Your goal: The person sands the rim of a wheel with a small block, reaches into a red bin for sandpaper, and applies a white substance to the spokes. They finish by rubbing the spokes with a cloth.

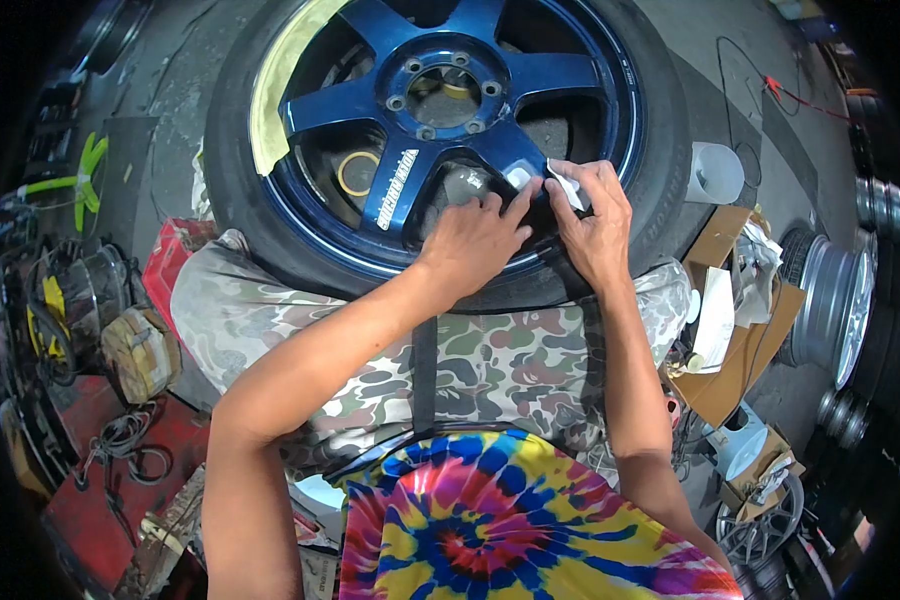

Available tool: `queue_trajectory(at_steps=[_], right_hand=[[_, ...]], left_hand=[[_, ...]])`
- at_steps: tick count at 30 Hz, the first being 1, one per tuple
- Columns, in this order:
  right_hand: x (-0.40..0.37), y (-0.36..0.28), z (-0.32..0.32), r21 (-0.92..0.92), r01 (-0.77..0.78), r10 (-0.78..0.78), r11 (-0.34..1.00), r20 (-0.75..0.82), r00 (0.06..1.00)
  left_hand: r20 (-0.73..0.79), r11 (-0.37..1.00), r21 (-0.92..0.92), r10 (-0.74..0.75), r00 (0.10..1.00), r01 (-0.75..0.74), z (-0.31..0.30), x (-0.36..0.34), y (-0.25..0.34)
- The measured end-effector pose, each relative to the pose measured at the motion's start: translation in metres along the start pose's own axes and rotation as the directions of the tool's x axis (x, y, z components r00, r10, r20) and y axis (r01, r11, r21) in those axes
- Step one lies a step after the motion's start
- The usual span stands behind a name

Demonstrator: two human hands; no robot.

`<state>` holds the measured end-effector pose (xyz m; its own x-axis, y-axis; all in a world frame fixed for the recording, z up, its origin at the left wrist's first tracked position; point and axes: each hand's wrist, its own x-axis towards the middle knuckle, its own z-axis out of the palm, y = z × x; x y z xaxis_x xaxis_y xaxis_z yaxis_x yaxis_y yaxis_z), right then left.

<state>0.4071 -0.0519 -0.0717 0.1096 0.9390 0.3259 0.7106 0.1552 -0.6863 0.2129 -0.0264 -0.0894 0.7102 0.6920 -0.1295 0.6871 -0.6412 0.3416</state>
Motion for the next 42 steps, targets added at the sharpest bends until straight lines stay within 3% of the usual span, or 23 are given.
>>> queue_trajectory(at_steps=[4, 9, 12, 14, 18, 24, 31, 33, 36, 42], right_hand=[[-0.002, 0.0, 0.0, -0.004, -0.014, 0.014, 1.0, 0.016, 1.0], [-0.005, 0.0, 0.005, -0.008, 0.045, -0.044, 0.999, 0.067, 0.997], [-0.007, -0.005, 0.005, -0.056, 0.106, -0.097, 0.993, 0.151, 0.984], [-0.006, -0.007, 0.007, -0.13, 0.142, -0.116, 0.981, 0.188, 0.975], [-0.004, -0.007, 0.012, -0.152, 0.161, -0.128, 0.975, 0.205, 0.97], [-0.001, -0.005, 0.014, -0.226, 0.212, -0.151, 0.951, 0.261, 0.953], [0.002, -0.004, 0.015, -0.206, 0.283, -0.216, 0.936, 0.298, 0.93], [-0.002, -0.005, 0.01, -0.198, 0.264, -0.193, 0.944, 0.318, 0.928], [0.001, -0.002, 0.007, -0.206, 0.239, -0.163, 0.949, 0.328, 0.931], [-0.002, -0.004, 0.008, -0.187, 0.25, -0.172, 0.95, 0.355, 0.919]], left_hand=[[-0.056, 0.992, -0.012, -0.124, 0.991, 0.123, -0.004, 0.004, -0.004], [0.013, 0.999, -0.025, 0.037, 0.999, -0.037, -0.022, -0.004, -0.01], [-0.319, 0.997, -0.077, -0.018, 0.947, -0.007, -0.043, 0.01, -0.053], [-0.421, 0.997, -0.006, -0.069, 0.905, 0.073, -0.07, 0.019, -0.087], [-0.556, 0.953, 0.24, -0.022, 0.831, 0.185, -0.082, 0.025, -0.161], [-0.535, 0.928, 0.229, -0.133, 0.834, 0.295, -0.051, 0.023, -0.193], [-0.594, 0.957, 0.207, -0.044, 0.803, 0.205, -0.037, 0.033, -0.212], [-0.508, 0.907, 0.273, -0.147, 0.848, 0.321, -0.037, 0.032, -0.223], [-0.427, 0.887, 0.304, -0.2, 0.882, 0.348, -0.037, 0.037, -0.228], [-0.375, 0.943, 0.166, -0.209, 0.903, 0.287, -0.048, 0.046, -0.239]])
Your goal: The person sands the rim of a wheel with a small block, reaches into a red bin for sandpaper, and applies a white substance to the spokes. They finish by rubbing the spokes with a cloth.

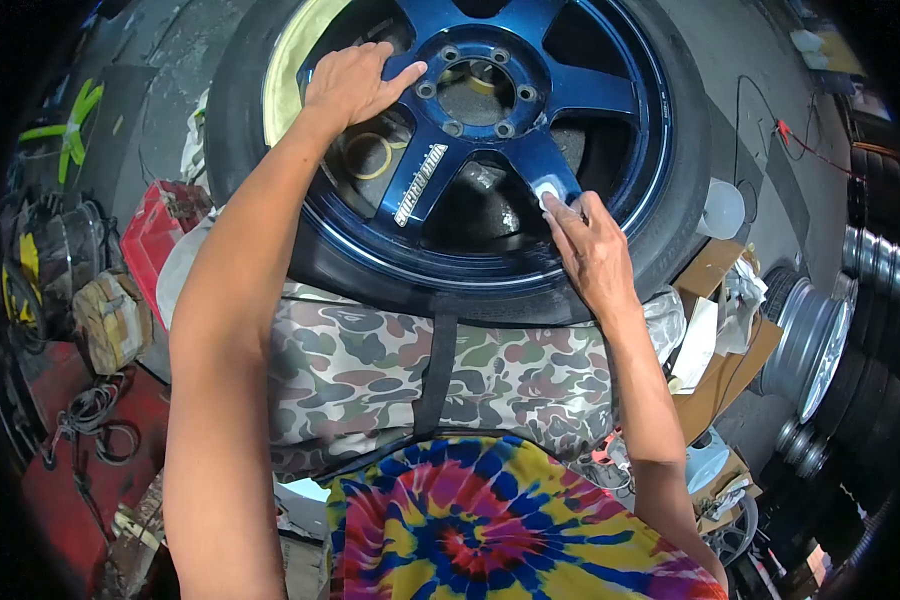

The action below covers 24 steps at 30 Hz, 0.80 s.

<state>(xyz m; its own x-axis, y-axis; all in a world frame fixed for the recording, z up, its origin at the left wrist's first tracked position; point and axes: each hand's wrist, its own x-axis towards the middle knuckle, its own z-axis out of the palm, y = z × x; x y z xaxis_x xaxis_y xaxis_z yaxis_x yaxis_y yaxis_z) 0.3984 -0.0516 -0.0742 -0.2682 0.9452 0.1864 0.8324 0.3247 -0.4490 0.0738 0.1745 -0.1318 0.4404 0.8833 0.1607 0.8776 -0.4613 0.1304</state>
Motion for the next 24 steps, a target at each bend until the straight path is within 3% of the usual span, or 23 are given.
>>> queue_trajectory(at_steps=[2, 14, 24], right_hand=[[0.002, 0.005, 0.0, -0.013, -0.023, 0.023, 1.0, 0.0, 1.0], [0.008, -0.001, 0.008, 0.019, -0.011, 0.012, 1.0, -0.048, 0.999], [0.001, -0.001, 0.003, 0.019, -0.024, 0.025, 1.0, -0.022, 0.999]], left_hand=[[0.076, 0.986, -0.012, -0.163, 0.984, 0.164, -0.012, 0.002, 0.014], [0.018, 0.99, -0.018, -0.143, 0.99, 0.143, -0.007, 0.003, 0.01], [0.054, 0.988, -0.019, -0.153, 0.987, 0.154, -0.008, 0.002, 0.011]])
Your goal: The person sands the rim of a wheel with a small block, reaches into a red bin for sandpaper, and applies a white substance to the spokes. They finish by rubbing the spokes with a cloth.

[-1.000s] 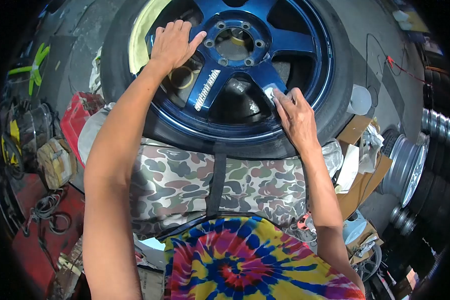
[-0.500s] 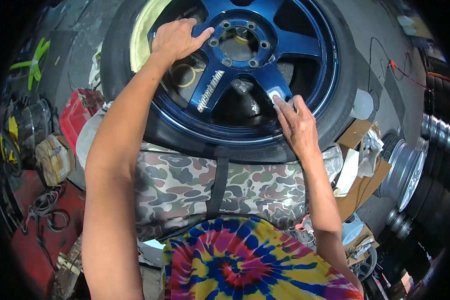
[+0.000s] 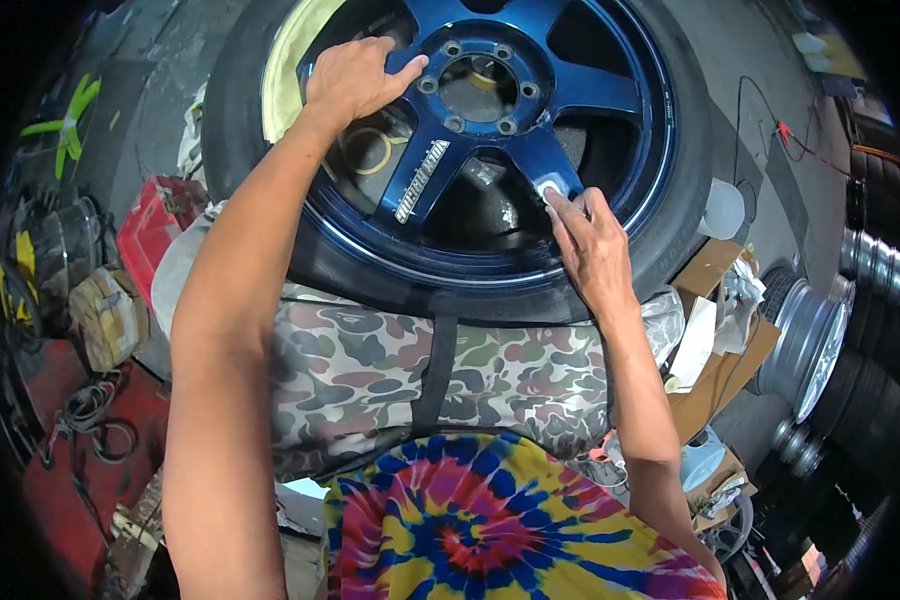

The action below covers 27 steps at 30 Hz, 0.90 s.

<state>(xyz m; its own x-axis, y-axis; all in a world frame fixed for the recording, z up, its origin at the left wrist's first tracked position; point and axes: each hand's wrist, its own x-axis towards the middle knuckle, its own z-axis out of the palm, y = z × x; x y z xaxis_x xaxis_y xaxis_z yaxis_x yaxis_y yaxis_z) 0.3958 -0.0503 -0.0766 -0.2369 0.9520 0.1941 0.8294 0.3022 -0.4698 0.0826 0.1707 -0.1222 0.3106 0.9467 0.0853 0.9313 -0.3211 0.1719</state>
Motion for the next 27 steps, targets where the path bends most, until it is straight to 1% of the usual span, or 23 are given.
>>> queue_trajectory(at_steps=[2, 4, 5, 8, 9, 10, 12, 14, 17, 18, 20, 21, 22, 25, 27], right_hand=[[0.002, 0.004, 0.0, -0.024, -0.003, 0.003, 1.0, 0.008, 1.0], [0.009, 0.002, 0.004, 0.004, -0.036, 0.036, 0.999, -0.024, 0.999], [0.008, 0.001, 0.006, 0.015, 0.002, -0.001, 1.0, -0.034, 0.999], [0.002, -0.002, 0.0, 0.002, -0.007, 0.007, 1.0, -0.009, 1.0], [0.002, 0.0, -0.003, -0.011, -0.037, 0.036, 0.999, -0.002, 0.999], [0.004, 0.0, -0.003, -0.014, -0.039, 0.039, 0.999, -0.003, 0.999], [0.011, -0.002, 0.001, 0.038, -0.032, 0.034, 0.999, -0.04, 0.999], [0.008, -0.001, 0.004, 0.03, -0.009, 0.01, 1.0, -0.033, 0.999], [0.004, 0.001, -0.002, -0.008, -0.033, 0.033, 0.999, 0.003, 0.999], [0.005, 0.001, -0.001, -0.01, -0.038, 0.038, 0.999, 0.003, 0.999], [0.01, 0.0, 0.004, 0.021, -0.041, 0.042, 0.999, -0.022, 0.999], [0.009, 0.0, 0.006, 0.017, 0.005, -0.004, 1.0, -0.046, 0.999], [0.007, 0.0, 0.005, 0.021, 0.007, -0.006, 1.0, -0.045, 0.999], [0.003, -0.001, -0.004, -0.008, -0.032, 0.032, 0.999, -0.001, 0.999], [0.008, 0.001, 0.001, 0.004, -0.037, 0.037, 0.999, -0.022, 0.999]], left_hand=[[0.006, 1.0, -0.001, -0.005, 1.0, 0.005, 0.002, 0.0, 0.0], [0.005, 1.0, 0.006, -0.009, 1.0, 0.009, 0.001, 0.001, 0.001], [0.005, 1.0, -0.001, -0.003, 1.0, 0.003, 0.0, 0.001, 0.001], [0.025, 1.0, -0.004, -0.009, 1.0, 0.009, -0.005, 0.0, 0.002], [0.04, 1.0, 0.0, -0.016, 0.999, 0.016, -0.005, 0.0, 0.003], [0.04, 1.0, -0.003, -0.013, 0.999, 0.013, -0.003, 0.0, 0.003], [0.024, 1.0, -0.008, -0.007, 1.0, 0.007, -0.002, 0.001, 0.002], [0.01, 1.0, -0.011, -0.004, 1.0, 0.004, -0.003, 0.001, 0.001], [0.026, 1.0, -0.014, -0.01, 1.0, 0.01, -0.005, 0.0, 0.002], [0.045, 1.0, -0.006, -0.014, 0.999, 0.014, -0.005, 0.001, 0.003], [0.032, 1.0, -0.008, -0.005, 0.999, 0.005, -0.003, -0.001, 0.004], [0.02, 1.0, -0.006, 0.0, 1.0, 0.0, -0.004, -0.001, 0.003], [0.021, 1.0, -0.003, -0.003, 1.0, 0.003, -0.005, -0.001, 0.002], [0.022, 1.0, -0.022, -0.013, 1.0, 0.014, -0.003, 0.0, 0.002], [0.032, 1.0, -0.013, -0.017, 0.999, 0.018, -0.002, 0.0, 0.002]])
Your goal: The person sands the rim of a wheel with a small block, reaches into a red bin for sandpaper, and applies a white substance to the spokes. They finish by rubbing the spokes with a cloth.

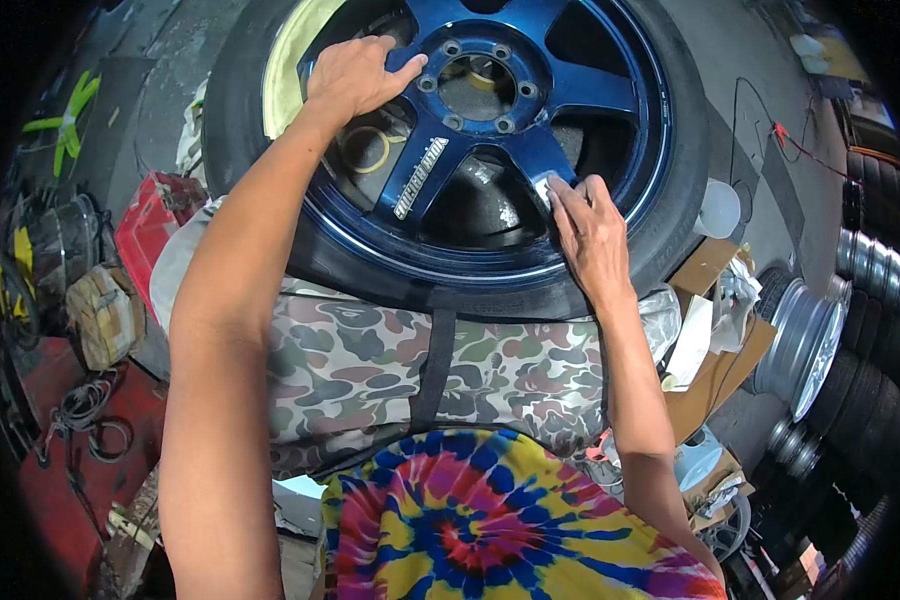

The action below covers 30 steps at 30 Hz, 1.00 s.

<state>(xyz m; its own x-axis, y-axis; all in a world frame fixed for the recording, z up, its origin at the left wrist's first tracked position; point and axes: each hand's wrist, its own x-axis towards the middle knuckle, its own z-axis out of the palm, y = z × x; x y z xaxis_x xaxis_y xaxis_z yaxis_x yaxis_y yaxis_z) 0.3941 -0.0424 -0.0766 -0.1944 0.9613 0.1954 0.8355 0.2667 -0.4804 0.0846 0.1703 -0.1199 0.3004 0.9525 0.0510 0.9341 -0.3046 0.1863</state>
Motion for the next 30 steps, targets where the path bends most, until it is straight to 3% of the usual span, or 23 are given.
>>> queue_trajectory(at_steps=[3, 9, 17, 22, 30], right_hand=[[-0.001, -0.004, 0.003, 0.011, 0.042, -0.041, 0.999, -0.029, 0.999], [0.001, -0.003, 0.0, 0.011, -0.017, 0.017, 1.0, -0.014, 1.0], [-0.015, -0.007, -0.017, 0.043, 0.031, -0.029, 0.999, -0.025, 0.999], [-0.013, -0.005, -0.009, -0.042, 0.028, -0.029, 0.999, -0.014, 0.999], [-0.022, -0.014, -0.008, 0.0, -0.072, 0.072, 0.997, 0.015, 0.997]], left_hand=[[-0.051, 1.0, -0.003, 0.03, 0.998, -0.03, 0.001, -0.001, -0.001], [0.013, 1.0, 0.008, 0.012, 1.0, -0.012, -0.002, 0.001, 0.0], [-0.009, 1.0, 0.005, 0.018, 1.0, -0.018, 0.001, 0.0, -0.002], [-0.039, 1.0, 0.002, 0.03, 0.999, -0.03, 0.003, 0.0, -0.002], [-0.024, 1.0, -0.002, 0.019, 1.0, -0.019, 0.001, 0.0, -0.001]])
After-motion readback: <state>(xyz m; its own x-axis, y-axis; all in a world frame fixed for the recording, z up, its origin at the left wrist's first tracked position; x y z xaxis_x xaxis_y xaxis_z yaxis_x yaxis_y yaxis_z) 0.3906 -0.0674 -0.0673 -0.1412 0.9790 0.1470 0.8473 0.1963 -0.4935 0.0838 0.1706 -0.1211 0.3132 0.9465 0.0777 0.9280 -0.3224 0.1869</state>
